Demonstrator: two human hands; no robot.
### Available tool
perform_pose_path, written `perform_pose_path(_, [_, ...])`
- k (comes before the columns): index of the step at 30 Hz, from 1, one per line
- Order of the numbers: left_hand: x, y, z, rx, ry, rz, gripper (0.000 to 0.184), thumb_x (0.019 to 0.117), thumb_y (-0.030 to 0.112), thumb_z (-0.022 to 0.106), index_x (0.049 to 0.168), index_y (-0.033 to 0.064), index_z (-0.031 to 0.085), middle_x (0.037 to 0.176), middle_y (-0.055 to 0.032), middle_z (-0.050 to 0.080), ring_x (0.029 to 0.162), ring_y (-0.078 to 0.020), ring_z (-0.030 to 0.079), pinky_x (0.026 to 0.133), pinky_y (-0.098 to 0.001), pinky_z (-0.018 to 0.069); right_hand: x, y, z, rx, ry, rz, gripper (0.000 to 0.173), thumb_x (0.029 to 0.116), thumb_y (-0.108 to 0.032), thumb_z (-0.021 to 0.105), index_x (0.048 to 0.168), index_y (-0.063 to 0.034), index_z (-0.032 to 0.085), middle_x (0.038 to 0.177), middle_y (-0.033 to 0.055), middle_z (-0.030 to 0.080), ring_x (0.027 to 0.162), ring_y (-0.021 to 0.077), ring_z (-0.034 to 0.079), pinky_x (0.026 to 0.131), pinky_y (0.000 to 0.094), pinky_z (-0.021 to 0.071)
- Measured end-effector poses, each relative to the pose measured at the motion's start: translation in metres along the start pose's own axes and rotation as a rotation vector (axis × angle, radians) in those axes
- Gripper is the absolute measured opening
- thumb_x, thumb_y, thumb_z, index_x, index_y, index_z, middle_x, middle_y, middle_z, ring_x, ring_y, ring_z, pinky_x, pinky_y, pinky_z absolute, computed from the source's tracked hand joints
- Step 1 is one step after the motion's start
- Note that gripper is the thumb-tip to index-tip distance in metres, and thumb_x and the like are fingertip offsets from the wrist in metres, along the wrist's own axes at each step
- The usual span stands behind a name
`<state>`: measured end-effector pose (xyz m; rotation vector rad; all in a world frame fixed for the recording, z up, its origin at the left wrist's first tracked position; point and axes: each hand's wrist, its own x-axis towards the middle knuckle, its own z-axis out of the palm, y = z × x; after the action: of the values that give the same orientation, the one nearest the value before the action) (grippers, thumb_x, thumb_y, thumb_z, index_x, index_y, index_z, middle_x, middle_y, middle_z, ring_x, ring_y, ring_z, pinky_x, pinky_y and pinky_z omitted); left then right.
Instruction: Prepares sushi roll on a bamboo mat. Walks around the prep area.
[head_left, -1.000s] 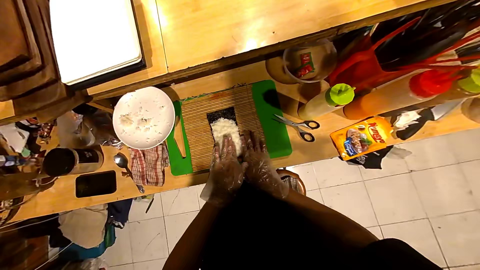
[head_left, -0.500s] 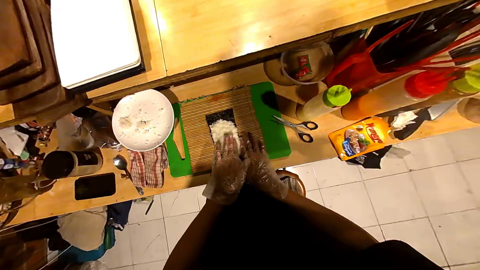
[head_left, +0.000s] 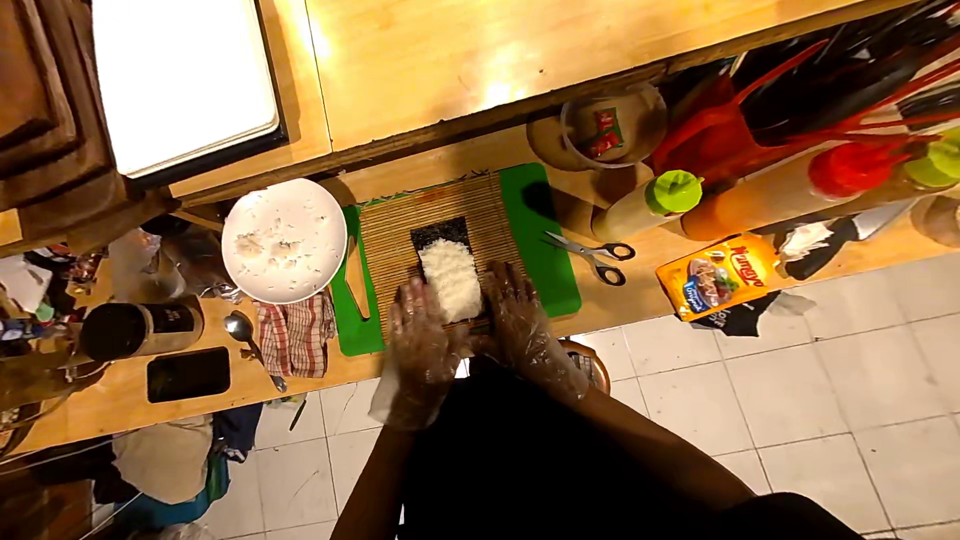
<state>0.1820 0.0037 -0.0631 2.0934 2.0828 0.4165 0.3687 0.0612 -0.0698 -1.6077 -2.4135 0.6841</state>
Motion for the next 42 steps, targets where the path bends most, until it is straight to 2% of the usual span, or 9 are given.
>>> perform_pose_path(4, [-0.007,-0.024,0.014,-0.03,-0.018,-0.076,0.085,0.1026,0.06,0.034,0.158,-0.0048,0.029,0.167,-0.0243,0.022,0.157,-0.0359,0.018,0.126,-0.0587,0.013,0.002,-0.008,0.001,-0.033,-0.002,-0.017,0.12,0.0754,-0.082,0.065,0.158,-0.0015,0.034,0.168,0.0193,0.023,0.156,0.0383,0.02,0.124,0.0612,0.0219])
perform_pose_path(11, [0.001,-0.02,0.026,0.003,-0.054,-0.033,0.078,0.1056,0.054,0.026,0.158,-0.0045,0.029,0.168,-0.0201,0.02,0.158,-0.0314,0.017,0.126,-0.0571,0.0151,0.007,-0.014,0.015,-0.072,0.0,-0.057,0.115,0.0786,-0.074,0.069,0.16,-0.0018,0.031,0.169,0.0182,0.024,0.156,0.037,0.021,0.125,0.0594,0.0204])
perform_pose_path(18, [0.01,-0.026,0.015,0.045,-0.194,0.016,0.083,0.1047,0.057,0.024,0.158,-0.0063,0.026,0.168,-0.0216,0.018,0.158,-0.0329,0.014,0.127,-0.0568,0.0128,0.008,-0.021,0.004,-0.053,-0.014,-0.058,0.12,0.0766,-0.081,0.065,0.16,-0.0028,0.03,0.169,0.0169,0.024,0.157,0.0366,0.02,0.124,0.0618,0.0212])
perform_pose_path(24, [0.011,-0.036,0.019,0.03,-0.186,0.069,0.081,0.105,0.055,0.031,0.16,-0.0035,0.021,0.17,-0.0185,0.012,0.159,-0.0289,0.008,0.128,-0.055,0.0101,0.015,-0.025,0.015,-0.115,-0.002,-0.097,0.096,0.0886,-0.053,0.07,0.16,-0.0018,0.031,0.168,0.0206,0.024,0.156,0.0356,0.022,0.124,0.0597,0.0232])
perform_pose_path(27, [0.012,-0.035,0.018,0.033,-0.185,0.069,0.081,0.1042,0.054,0.033,0.161,-0.003,0.021,0.171,-0.0173,0.011,0.159,-0.0279,0.007,0.128,-0.0548,0.009,0.018,-0.025,0.016,-0.108,-0.017,-0.112,0.092,0.0882,-0.044,0.072,0.16,-0.0013,0.032,0.169,0.0194,0.022,0.157,0.0349,0.019,0.126,0.0577,0.0201])
perform_pose_path(30, [0.015,-0.034,0.012,0.011,-0.211,0.061,0.083,0.1038,0.057,0.032,0.16,-0.0035,0.022,0.171,-0.0178,0.012,0.159,-0.0282,0.008,0.128,-0.0553,0.0097,0.023,-0.021,-0.009,0.039,-0.152,-0.1,0.119,0.0785,-0.069,0.073,0.162,-0.0017,0.023,0.17,0.0211,0.017,0.158,0.0364,0.016,0.125,0.0589,0.0185])
perform_pose_path(33, [0.016,-0.033,0.008,-0.001,-0.222,0.053,0.088,0.102,0.063,0.035,0.16,-0.0031,0.024,0.17,-0.0196,0.016,0.159,-0.0302,0.011,0.127,-0.0565,0.0125,0.013,-0.003,-0.031,0.292,-0.039,0.012,0.117,0.0769,-0.076,0.07,0.164,-0.0141,0.023,0.168,0.0148,0.027,0.153,0.0336,0.032,0.115,0.0611,0.0398])
perform_pose_path(38, [0.017,-0.035,0.003,-0.007,-0.239,0.044,0.099,0.0968,0.072,0.035,0.161,-0.0029,0.022,0.17,-0.0202,0.014,0.159,-0.0315,0.01,0.127,-0.0567,0.0118,0.005,0.009,-0.023,0.028,-0.035,0.052,0.131,0.0665,-0.08,0.075,0.161,-0.0024,0.026,0.168,0.0189,0.025,0.156,0.0372,0.02,0.124,0.0599,0.0237])
perform_pose_path(42, [0.014,-0.041,0.003,-0.004,-0.222,0.065,0.105,0.0937,0.078,0.033,0.161,-0.0018,0.022,0.169,-0.0206,0.015,0.159,-0.0318,0.01,0.127,-0.0572,0.0113,0.002,0.006,-0.011,-0.042,-0.003,0.021,0.129,0.0689,-0.083,0.07,0.161,-0.0036,0.026,0.169,0.0163,0.023,0.157,0.0359,0.018,0.124,0.0608,0.0229])
